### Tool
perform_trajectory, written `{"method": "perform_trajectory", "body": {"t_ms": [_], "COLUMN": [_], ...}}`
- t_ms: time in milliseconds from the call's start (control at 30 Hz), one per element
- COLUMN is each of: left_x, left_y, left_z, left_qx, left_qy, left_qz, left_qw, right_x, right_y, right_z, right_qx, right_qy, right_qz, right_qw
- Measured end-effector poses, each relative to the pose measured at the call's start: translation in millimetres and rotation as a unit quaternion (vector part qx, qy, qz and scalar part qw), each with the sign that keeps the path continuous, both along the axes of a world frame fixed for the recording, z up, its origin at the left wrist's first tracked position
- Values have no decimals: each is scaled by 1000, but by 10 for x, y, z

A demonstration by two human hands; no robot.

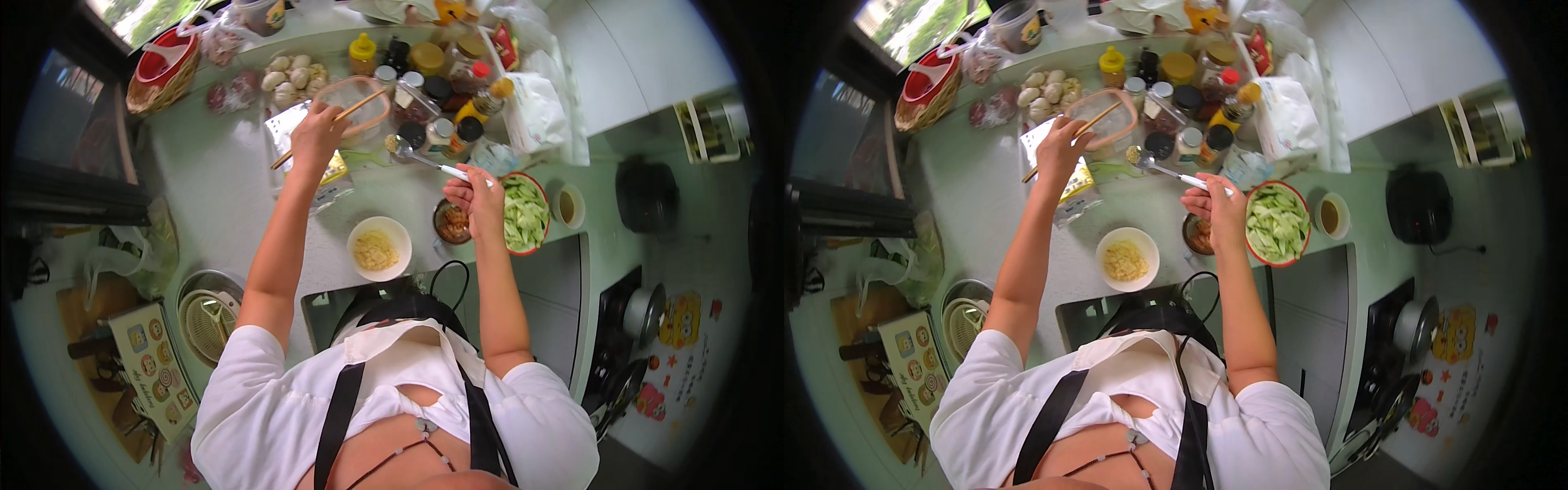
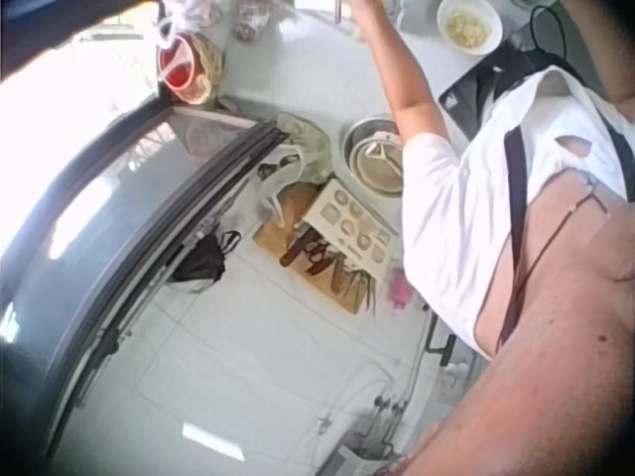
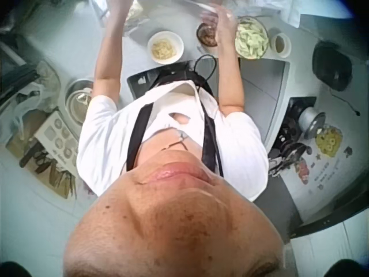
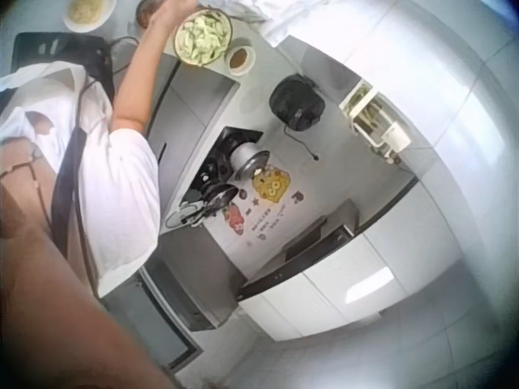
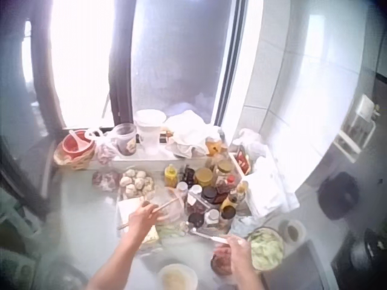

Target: The person adds liquid from a bowl into a pan with a spoon, then transfers sliced green vegetables from a tray into the pan and stirs the mixture with a spoon and chopsticks.

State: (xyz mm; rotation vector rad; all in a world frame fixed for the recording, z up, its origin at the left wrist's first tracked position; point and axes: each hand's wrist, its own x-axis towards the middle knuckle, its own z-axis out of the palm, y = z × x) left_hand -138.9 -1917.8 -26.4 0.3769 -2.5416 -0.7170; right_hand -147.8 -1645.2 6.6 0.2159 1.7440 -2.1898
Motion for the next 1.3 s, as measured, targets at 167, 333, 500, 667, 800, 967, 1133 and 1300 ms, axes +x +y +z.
{"method": "perform_trajectory", "body": {"t_ms": [167, 333, 500, 667, 800, 967, 1133, 1300], "left_x": [352, 707, 1037, 1314, 1524, 1812, 2118, 2308], "left_y": [390, 987, 2052, 3481, 4652, 6079, 7024, 7765], "left_z": [249, 381, 442, 382, 260, 226, 235, 198], "left_qx": [16, 36, 62, 79, 89, 82, 83, 52], "left_qy": [-10, 1, -15, -32, -72, -68, -51, -23], "left_qz": [12, -28, -116, -248, -333, -478, -614, -697], "left_qw": [1000, 999, 991, 965, 936, 872, 783, 715], "right_x": [312, 738, 1291, 2034, 2746, 3782, 4612, 5118], "right_y": [631, 1370, 2345, 3560, 4550, 5505, 5951, 6263], "right_z": [268, 517, 566, 570, 527, 532, 494, 427], "right_qx": [13, 16, 20, 9, 22, 71, 97, 101], "right_qy": [22, 43, 55, 59, 73, 65, 38, 4], "right_qz": [-64, -138, -197, -287, -371, -530, -664, -757], "right_qw": [998, 989, 979, 956, 925, 843, 741, 646]}}
